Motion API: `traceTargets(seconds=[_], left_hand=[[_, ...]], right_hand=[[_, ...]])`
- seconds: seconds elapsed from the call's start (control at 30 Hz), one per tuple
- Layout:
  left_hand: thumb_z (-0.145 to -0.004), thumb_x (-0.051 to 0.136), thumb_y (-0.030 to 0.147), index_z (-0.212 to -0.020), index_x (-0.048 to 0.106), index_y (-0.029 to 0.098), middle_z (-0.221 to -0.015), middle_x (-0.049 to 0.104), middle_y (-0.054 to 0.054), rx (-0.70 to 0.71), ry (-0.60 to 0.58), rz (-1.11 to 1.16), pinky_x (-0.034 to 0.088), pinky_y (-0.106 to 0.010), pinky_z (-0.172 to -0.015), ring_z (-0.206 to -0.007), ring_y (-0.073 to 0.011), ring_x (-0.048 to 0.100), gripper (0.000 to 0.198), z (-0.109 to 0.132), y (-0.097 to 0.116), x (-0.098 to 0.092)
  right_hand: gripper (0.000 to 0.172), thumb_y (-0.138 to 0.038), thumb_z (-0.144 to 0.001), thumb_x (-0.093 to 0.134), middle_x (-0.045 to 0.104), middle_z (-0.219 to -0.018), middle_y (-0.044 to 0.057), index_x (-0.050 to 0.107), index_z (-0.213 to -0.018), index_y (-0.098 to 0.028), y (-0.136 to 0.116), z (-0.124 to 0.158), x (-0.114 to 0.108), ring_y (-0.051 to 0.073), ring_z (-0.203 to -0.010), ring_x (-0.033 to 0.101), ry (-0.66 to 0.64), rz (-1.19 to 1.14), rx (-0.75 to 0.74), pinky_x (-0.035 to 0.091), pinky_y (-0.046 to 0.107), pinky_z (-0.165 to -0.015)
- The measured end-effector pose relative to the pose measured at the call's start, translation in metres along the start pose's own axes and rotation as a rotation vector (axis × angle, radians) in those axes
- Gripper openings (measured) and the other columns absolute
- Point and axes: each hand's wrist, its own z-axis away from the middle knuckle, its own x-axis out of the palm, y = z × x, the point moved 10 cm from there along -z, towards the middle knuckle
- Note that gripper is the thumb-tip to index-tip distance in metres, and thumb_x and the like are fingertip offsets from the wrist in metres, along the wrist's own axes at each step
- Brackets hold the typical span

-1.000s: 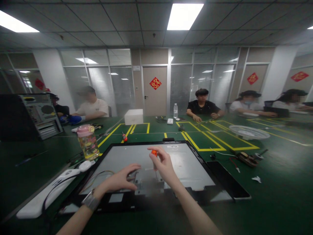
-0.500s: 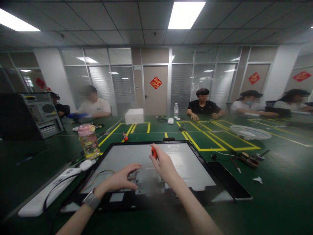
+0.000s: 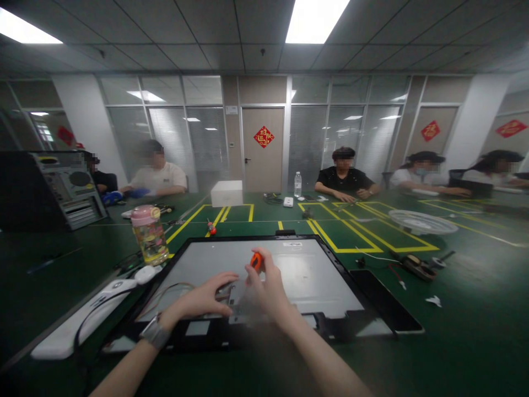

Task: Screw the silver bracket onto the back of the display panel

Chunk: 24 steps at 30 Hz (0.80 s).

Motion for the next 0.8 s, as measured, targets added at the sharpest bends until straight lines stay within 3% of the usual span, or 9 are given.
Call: traceTargets(seconds=[0.53,0.6,0.7,0.8], left_hand=[[-0.058,0.081,0.044,-0.135,0.049,0.023,-0.149,0.038,-0.008,0.022,0.013,0.031,0.021,-0.039,-0.116,-0.139,-0.0295,0.031,0.086,0.001,0.002,0.001],[-0.058,0.081,0.045,-0.135,0.050,0.022,-0.149,0.038,-0.009,0.029,0.017,0.031,0.022,-0.039,-0.116,-0.139,-0.0303,0.031,0.086,0.001,0.003,0.000],[-0.058,0.080,0.046,-0.135,0.050,0.022,-0.149,0.039,-0.009,0.033,0.011,0.031,0.022,-0.040,-0.116,-0.138,-0.0310,0.032,0.086,0.001,0.004,0.000],[-0.058,0.080,0.047,-0.136,0.049,0.021,-0.149,0.039,-0.010,0.029,0.005,0.014,0.022,-0.040,-0.116,-0.138,-0.0309,0.032,0.088,0.001,0.003,0.000]], right_hand=[[0.030,-0.027,-0.083,0.061,0.058,-0.075,-0.001,0.054,-0.112,-0.024,-0.002,0.001,-0.001,0.016,-0.064,0.059,-0.018,0.016,-0.024,0.053,0.032,-0.066],[0.028,-0.026,-0.080,0.065,0.063,-0.076,0.000,0.057,-0.107,-0.024,-0.006,-0.002,0.003,0.018,-0.069,0.061,-0.075,-0.067,0.029,0.052,0.034,-0.072],[0.022,-0.030,-0.077,0.069,0.068,-0.084,0.003,0.059,-0.097,-0.024,-0.005,-0.005,0.015,0.020,-0.078,0.064,-0.204,-0.405,0.196,0.053,0.035,-0.070],[0.019,-0.034,-0.072,0.074,0.066,-0.092,0.003,0.061,-0.082,-0.024,-0.003,-0.007,0.018,0.019,-0.081,0.064,-0.222,-0.617,0.296,0.053,0.037,-0.075]])
